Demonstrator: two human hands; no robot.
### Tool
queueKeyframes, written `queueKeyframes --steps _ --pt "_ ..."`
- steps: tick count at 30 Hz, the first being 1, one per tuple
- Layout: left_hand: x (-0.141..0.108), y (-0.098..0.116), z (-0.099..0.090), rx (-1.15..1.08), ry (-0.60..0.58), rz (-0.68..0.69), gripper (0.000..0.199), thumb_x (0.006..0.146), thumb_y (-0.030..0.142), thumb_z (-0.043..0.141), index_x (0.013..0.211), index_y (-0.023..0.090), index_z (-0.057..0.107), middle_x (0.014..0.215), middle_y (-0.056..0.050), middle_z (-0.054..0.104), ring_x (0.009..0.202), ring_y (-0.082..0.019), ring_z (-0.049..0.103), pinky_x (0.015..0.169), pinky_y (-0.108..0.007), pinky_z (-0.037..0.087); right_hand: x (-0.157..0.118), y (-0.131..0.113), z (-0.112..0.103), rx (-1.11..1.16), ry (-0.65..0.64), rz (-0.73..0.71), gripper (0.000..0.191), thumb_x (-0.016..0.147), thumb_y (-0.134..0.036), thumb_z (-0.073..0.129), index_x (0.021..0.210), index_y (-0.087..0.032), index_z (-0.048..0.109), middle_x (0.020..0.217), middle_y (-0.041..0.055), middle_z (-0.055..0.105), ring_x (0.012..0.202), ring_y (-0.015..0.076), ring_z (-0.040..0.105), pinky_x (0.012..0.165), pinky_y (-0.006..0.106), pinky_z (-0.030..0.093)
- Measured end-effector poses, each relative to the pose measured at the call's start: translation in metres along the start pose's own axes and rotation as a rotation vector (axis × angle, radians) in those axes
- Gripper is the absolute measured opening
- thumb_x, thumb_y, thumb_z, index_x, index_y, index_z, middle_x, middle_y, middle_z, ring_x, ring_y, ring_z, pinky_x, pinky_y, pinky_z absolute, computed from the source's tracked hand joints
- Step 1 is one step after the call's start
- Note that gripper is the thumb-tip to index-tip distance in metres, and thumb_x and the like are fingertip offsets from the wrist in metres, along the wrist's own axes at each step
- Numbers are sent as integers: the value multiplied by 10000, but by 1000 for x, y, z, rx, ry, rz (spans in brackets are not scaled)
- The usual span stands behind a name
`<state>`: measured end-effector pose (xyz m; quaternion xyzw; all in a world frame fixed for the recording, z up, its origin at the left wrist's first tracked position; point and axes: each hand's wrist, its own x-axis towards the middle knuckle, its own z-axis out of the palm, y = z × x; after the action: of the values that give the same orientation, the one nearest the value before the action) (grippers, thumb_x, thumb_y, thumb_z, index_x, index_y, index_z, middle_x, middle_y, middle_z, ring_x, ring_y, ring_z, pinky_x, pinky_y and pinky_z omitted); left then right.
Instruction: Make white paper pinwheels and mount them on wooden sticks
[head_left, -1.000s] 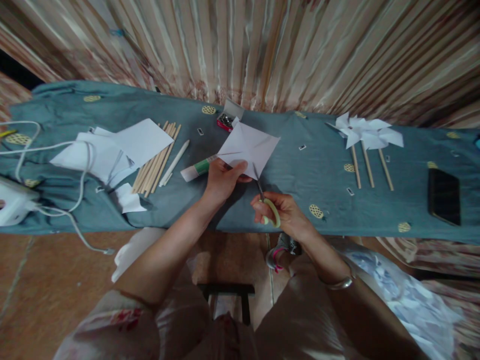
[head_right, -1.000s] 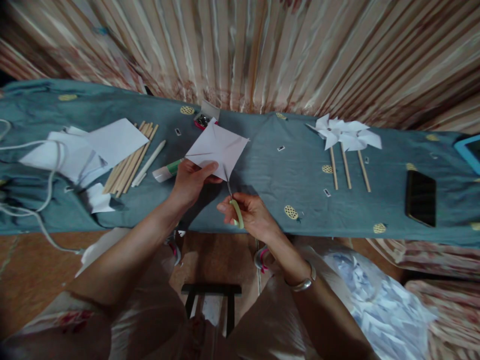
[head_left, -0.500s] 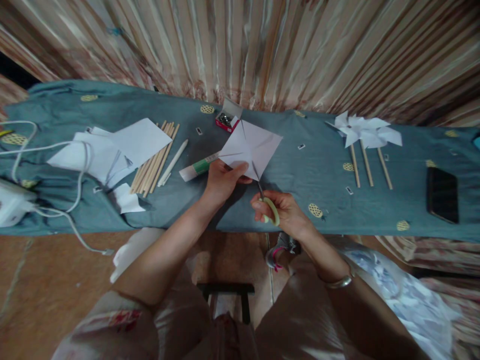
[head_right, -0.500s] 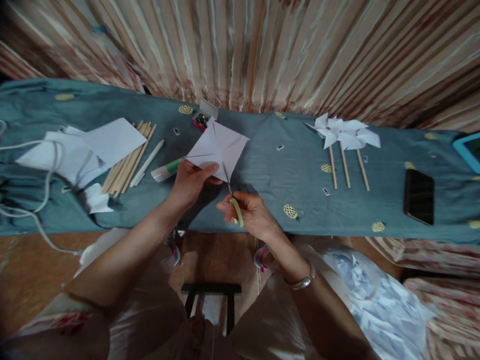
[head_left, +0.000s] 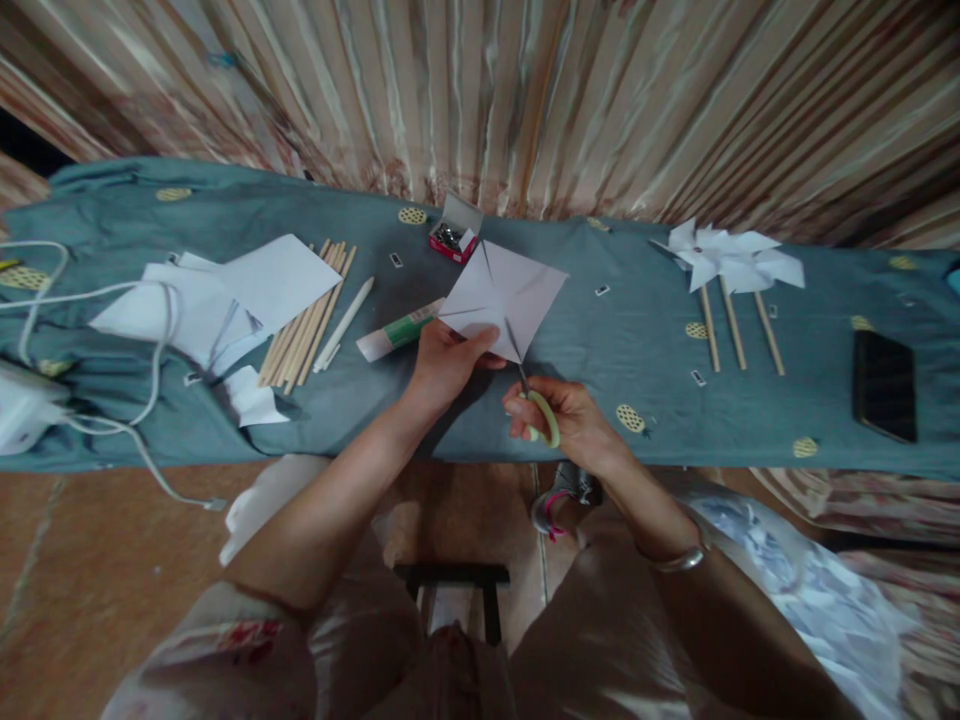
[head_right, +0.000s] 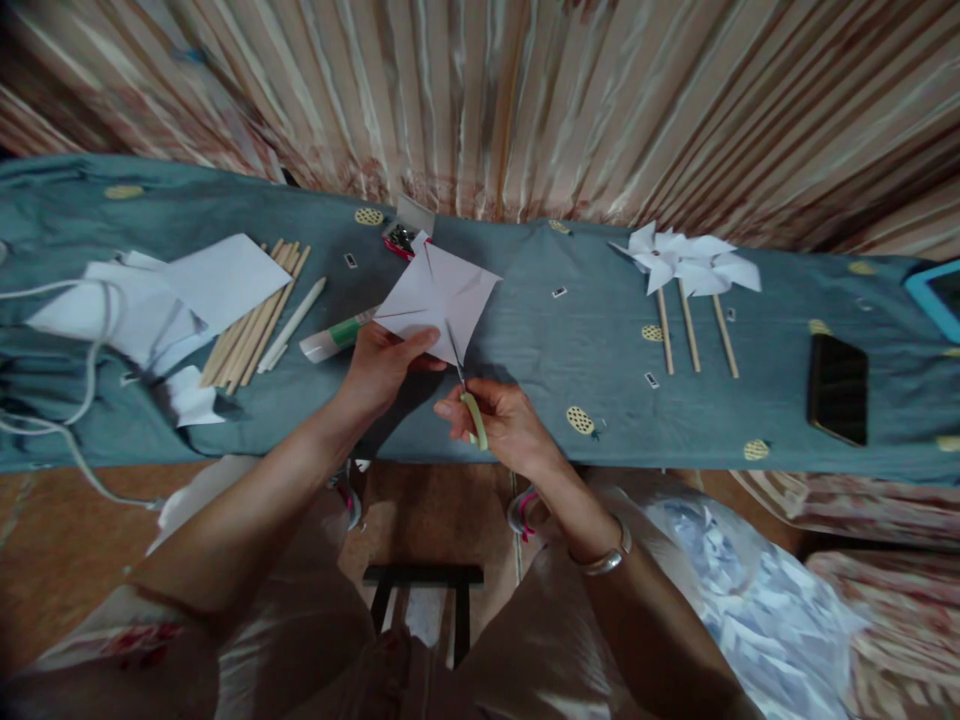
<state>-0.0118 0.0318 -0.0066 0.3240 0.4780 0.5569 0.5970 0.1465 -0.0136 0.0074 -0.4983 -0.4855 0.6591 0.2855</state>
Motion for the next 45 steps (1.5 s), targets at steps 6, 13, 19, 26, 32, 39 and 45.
queueKeyframes --steps 6,13,19,26,32,39,45 --pt "0 1 1 30 -5 -11 105 709 165 722 804 143 682 687 6 693 556 -127 652 518 -237 583 1 -1 0 -6 2 -16 541 634 -706 801 706 -198 633 540 -30 600 472 83 488 460 226 399" --pt "-1 0 1 11 -29 0 123 682 148 732 790 134 674 684 13 691 549 -116 639 490 -222 570 1 1 -1 -37 15 -27 492 677 -665 795 726 -202 634 551 -31 603 483 94 513 466 229 420" --pt "0 -1 1 16 -27 6 147 688 161 735 824 135 685 709 0 710 555 -119 645 496 -224 576 2 0 -1 22 16 16 480 619 -616 855 708 -199 635 547 -39 606 469 85 521 470 226 445" --pt "0 -1 0 45 -25 15 122 696 166 725 800 136 667 685 2 698 556 -121 644 503 -227 586 4 0 -1 14 3 -11 469 632 -604 854 678 -198 624 549 -43 599 464 83 531 456 223 451" --pt "1 -3 0 22 -29 25 156 676 187 739 804 126 673 682 2 700 548 -121 647 491 -223 583 3 -2 1 34 22 17 471 592 -585 882 680 -192 637 522 -47 596 451 77 512 448 216 442" --pt "2 -5 -2 2 -46 33 212 662 181 749 850 134 663 709 10 707 575 -127 661 485 -219 574 -1 -2 0 79 31 115 468 508 -527 927 713 -200 663 541 -59 607 467 76 532 454 206 430" --pt "2 -6 -3 2 -77 16 273 666 197 755 924 156 675 788 9 724 643 -140 677 536 -244 591 -12 4 -11 47 -2 204 526 460 -486 954 814 -215 673 636 -42 663 578 122 628 554 250 511"
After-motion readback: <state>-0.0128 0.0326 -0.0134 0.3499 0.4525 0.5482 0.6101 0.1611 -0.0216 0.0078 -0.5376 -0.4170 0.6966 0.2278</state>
